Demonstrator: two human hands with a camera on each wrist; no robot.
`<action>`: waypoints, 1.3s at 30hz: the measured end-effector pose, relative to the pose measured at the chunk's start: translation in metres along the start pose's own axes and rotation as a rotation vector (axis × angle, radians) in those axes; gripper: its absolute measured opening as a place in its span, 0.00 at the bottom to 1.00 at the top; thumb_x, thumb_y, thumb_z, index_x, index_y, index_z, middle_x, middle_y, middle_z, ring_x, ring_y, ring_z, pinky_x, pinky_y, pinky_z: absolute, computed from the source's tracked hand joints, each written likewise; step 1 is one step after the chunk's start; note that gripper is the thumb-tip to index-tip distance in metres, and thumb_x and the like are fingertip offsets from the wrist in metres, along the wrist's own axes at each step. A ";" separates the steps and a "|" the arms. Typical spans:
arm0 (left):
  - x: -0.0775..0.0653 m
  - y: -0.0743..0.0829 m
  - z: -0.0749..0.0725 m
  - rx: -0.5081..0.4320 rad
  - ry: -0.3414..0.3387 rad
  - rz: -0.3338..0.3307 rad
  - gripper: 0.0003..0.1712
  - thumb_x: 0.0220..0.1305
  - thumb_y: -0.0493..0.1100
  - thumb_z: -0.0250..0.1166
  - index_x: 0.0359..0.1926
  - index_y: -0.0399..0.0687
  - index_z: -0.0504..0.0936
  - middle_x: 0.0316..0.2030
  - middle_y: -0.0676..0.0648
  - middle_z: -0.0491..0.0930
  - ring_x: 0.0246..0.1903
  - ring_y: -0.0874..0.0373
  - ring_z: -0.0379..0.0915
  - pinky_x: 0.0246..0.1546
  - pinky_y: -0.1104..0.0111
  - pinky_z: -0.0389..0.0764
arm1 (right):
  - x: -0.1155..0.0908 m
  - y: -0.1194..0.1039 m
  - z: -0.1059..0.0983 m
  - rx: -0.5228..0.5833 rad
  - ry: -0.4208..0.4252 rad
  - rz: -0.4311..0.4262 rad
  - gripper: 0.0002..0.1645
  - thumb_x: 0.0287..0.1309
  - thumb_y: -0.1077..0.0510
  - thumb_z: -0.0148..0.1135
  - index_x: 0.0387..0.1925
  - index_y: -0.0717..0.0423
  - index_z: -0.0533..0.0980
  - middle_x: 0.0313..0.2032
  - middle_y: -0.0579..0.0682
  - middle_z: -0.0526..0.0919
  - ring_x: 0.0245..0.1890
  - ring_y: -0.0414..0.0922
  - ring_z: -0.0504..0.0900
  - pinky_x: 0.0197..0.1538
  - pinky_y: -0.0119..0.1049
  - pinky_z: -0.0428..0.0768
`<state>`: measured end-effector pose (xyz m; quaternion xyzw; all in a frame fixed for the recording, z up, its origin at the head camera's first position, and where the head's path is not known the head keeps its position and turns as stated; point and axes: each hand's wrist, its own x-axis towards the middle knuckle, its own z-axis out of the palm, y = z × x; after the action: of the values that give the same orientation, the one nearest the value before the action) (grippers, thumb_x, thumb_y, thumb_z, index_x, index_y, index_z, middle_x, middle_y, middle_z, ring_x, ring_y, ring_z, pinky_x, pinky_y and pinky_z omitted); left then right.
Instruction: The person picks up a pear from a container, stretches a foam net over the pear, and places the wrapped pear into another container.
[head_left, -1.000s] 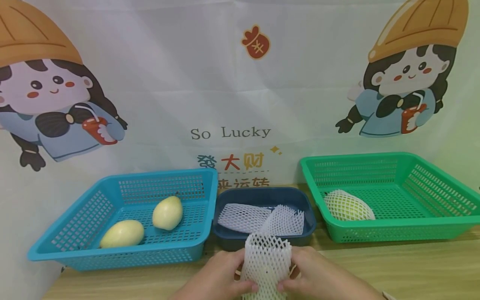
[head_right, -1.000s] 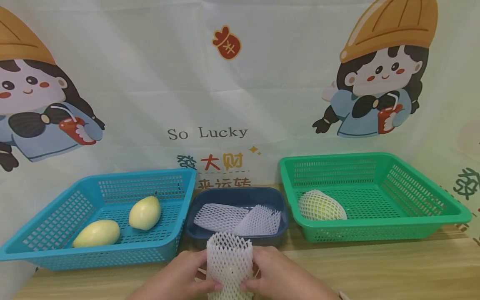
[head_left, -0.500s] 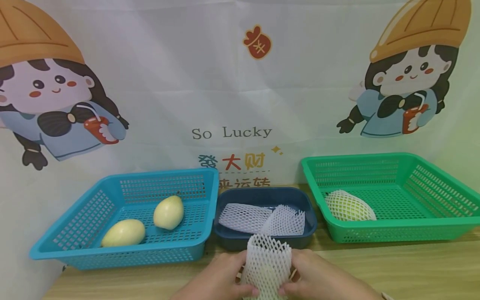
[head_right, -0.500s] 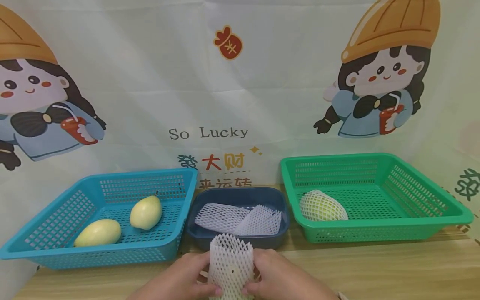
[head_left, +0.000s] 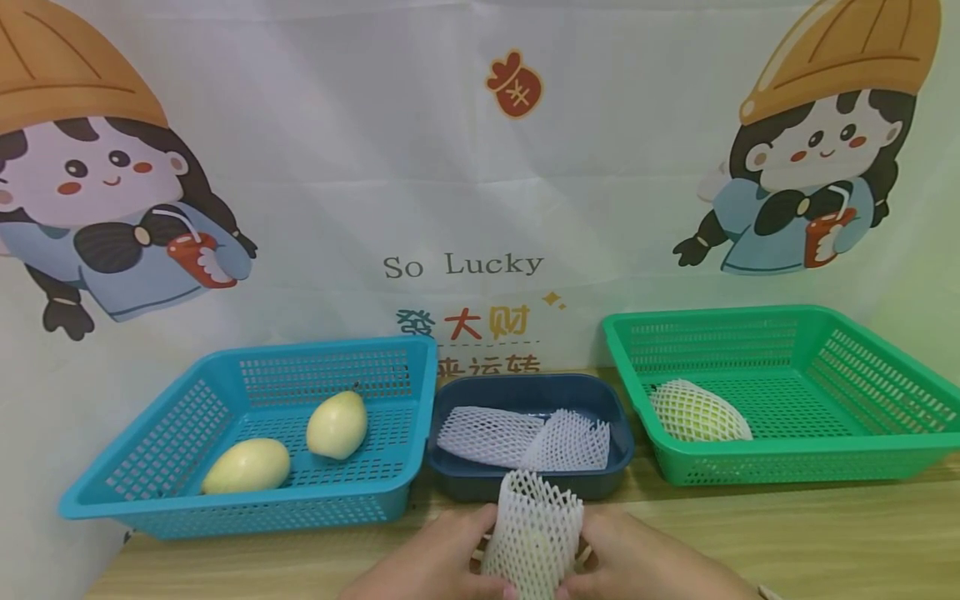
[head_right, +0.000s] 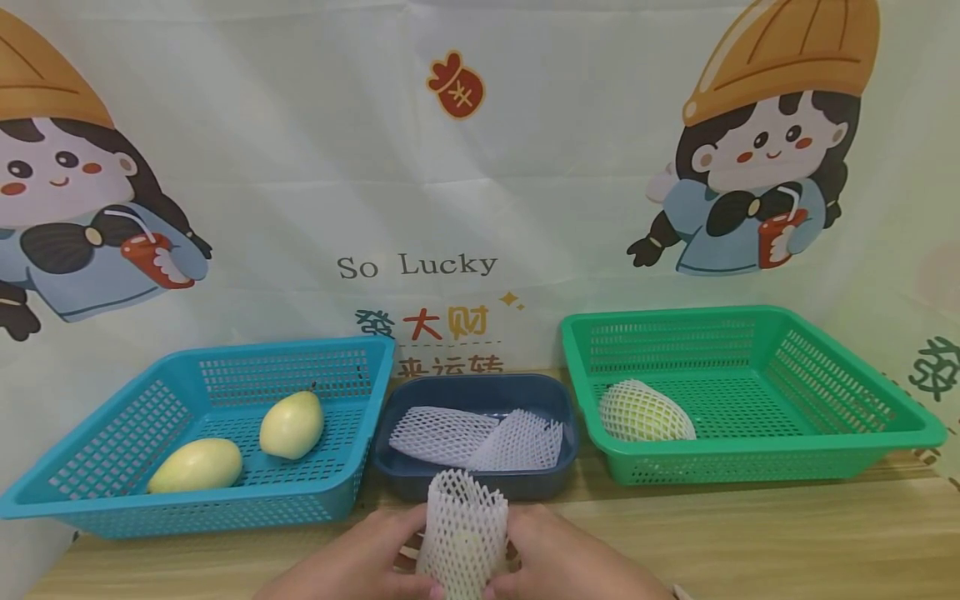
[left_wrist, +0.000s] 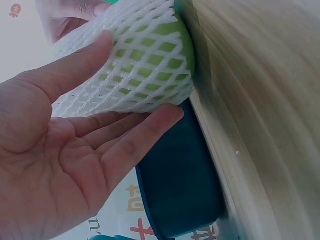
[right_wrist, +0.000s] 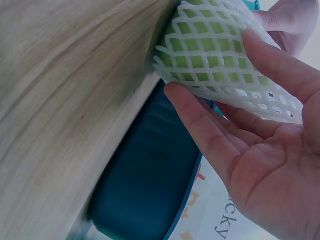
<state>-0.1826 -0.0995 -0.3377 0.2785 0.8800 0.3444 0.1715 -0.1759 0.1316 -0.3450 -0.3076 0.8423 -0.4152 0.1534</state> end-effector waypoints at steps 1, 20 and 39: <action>0.000 0.000 0.000 0.000 -0.004 -0.005 0.26 0.49 0.44 0.72 0.50 0.48 0.73 0.44 0.50 0.80 0.40 0.61 0.78 0.38 0.70 0.79 | 0.000 0.001 0.000 -0.007 0.001 -0.009 0.18 0.48 0.56 0.69 0.43 0.45 0.77 0.41 0.39 0.81 0.36 0.30 0.76 0.40 0.30 0.77; 0.003 -0.010 0.004 0.054 -0.014 -0.011 0.30 0.49 0.45 0.72 0.53 0.48 0.71 0.44 0.52 0.80 0.38 0.66 0.76 0.37 0.72 0.77 | 0.001 0.008 0.005 -0.004 -0.024 -0.043 0.24 0.49 0.53 0.68 0.50 0.43 0.73 0.47 0.39 0.80 0.43 0.31 0.75 0.47 0.31 0.75; 0.004 -0.017 0.008 0.313 0.039 0.056 0.34 0.43 0.56 0.74 0.50 0.46 0.76 0.37 0.52 0.83 0.33 0.69 0.75 0.36 0.72 0.77 | 0.002 0.015 0.007 0.011 -0.046 -0.031 0.19 0.49 0.47 0.68 0.44 0.43 0.74 0.40 0.34 0.81 0.38 0.28 0.77 0.42 0.27 0.76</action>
<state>-0.1885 -0.1034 -0.3561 0.3196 0.9180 0.2129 0.0994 -0.1795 0.1329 -0.3617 -0.3292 0.8313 -0.4151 0.1679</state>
